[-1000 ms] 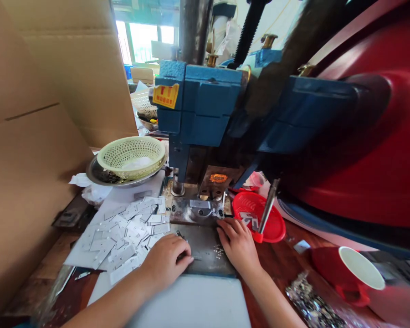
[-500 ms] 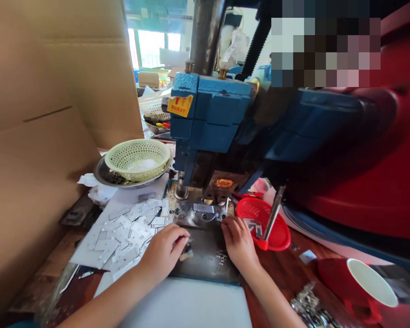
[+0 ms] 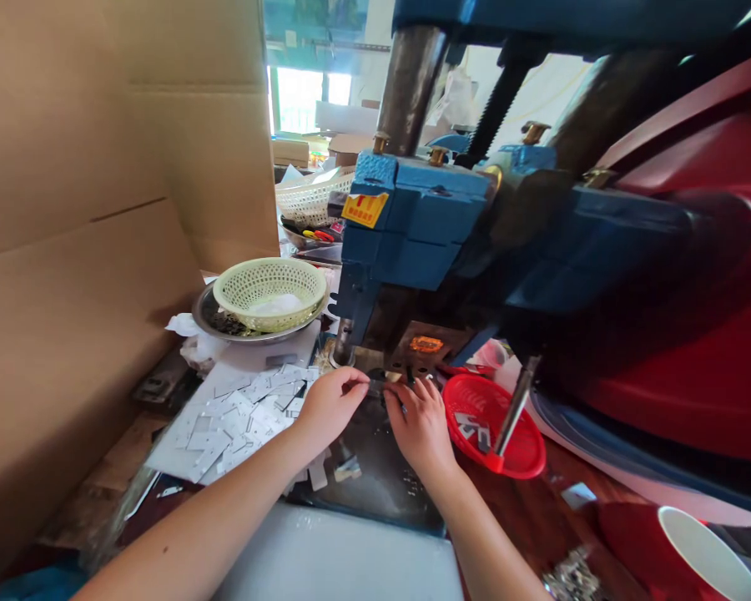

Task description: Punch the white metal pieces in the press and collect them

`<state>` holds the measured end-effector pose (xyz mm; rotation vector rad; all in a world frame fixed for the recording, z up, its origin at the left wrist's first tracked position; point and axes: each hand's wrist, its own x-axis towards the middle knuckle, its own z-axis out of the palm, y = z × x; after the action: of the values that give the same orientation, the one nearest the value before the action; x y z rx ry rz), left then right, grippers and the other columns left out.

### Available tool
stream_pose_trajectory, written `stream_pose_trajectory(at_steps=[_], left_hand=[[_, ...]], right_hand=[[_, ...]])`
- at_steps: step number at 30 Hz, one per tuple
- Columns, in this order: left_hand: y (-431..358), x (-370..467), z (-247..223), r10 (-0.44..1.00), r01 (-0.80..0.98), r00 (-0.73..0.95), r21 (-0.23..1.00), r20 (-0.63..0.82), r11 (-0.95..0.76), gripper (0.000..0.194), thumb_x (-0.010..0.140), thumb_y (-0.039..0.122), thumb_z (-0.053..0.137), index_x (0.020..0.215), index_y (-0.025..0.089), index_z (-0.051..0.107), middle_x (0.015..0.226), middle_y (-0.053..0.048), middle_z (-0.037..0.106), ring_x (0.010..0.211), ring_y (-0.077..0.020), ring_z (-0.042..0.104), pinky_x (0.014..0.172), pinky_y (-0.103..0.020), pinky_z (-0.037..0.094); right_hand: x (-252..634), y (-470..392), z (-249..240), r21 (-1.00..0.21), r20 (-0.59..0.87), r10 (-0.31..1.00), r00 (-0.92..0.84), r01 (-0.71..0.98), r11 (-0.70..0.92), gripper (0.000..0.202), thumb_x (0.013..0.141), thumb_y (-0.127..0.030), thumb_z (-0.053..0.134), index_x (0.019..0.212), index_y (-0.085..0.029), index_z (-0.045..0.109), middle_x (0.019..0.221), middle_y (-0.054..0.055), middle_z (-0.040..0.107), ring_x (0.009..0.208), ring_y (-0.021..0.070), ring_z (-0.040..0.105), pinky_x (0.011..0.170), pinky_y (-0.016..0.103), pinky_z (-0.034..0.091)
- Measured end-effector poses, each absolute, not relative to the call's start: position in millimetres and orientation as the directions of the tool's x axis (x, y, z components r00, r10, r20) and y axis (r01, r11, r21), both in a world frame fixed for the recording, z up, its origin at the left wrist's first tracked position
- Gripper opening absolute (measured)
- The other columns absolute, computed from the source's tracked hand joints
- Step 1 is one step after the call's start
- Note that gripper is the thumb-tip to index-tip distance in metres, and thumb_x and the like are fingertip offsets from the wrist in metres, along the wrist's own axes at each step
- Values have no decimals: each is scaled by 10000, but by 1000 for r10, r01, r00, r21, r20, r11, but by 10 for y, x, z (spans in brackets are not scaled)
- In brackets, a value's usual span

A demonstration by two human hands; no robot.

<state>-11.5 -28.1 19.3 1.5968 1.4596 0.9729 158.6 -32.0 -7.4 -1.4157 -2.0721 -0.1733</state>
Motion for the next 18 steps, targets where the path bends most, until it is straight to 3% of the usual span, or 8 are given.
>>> stream_pose_trajectory(at_steps=[6, 14, 18], left_hand=[[-173, -9, 209, 999, 430, 32, 902, 30, -41, 163, 804, 226, 546, 880, 205, 689, 906, -23, 722, 855, -196, 650, 767, -295, 481], [-148, -45, 187, 999, 412, -29, 911, 31, -17, 174, 798, 202, 553, 908, 186, 687, 914, -36, 721, 861, -197, 652, 791, -304, 491], [-124, -31, 175, 1000, 421, -11, 907, 24, -17, 165, 792, 205, 563, 893, 194, 693, 909, -34, 724, 858, -199, 655, 792, -308, 492]], right_hand=[[1596, -383, -12, -216, 547, 799, -248, 881, 421, 216, 901, -257, 463, 947, -214, 670, 975, 51, 658, 993, 214, 530, 981, 425, 345], [1546, -350, 8, -178, 545, 808, -225, 910, 374, 225, 891, -271, 459, 885, -203, 674, 896, 84, 631, 1004, 262, 518, 943, 458, 379], [1579, -332, -29, -265, 585, 788, -192, 873, 409, 229, 896, -268, 444, 859, -202, 661, 926, 92, 627, 1019, 264, 522, 927, 474, 400]])
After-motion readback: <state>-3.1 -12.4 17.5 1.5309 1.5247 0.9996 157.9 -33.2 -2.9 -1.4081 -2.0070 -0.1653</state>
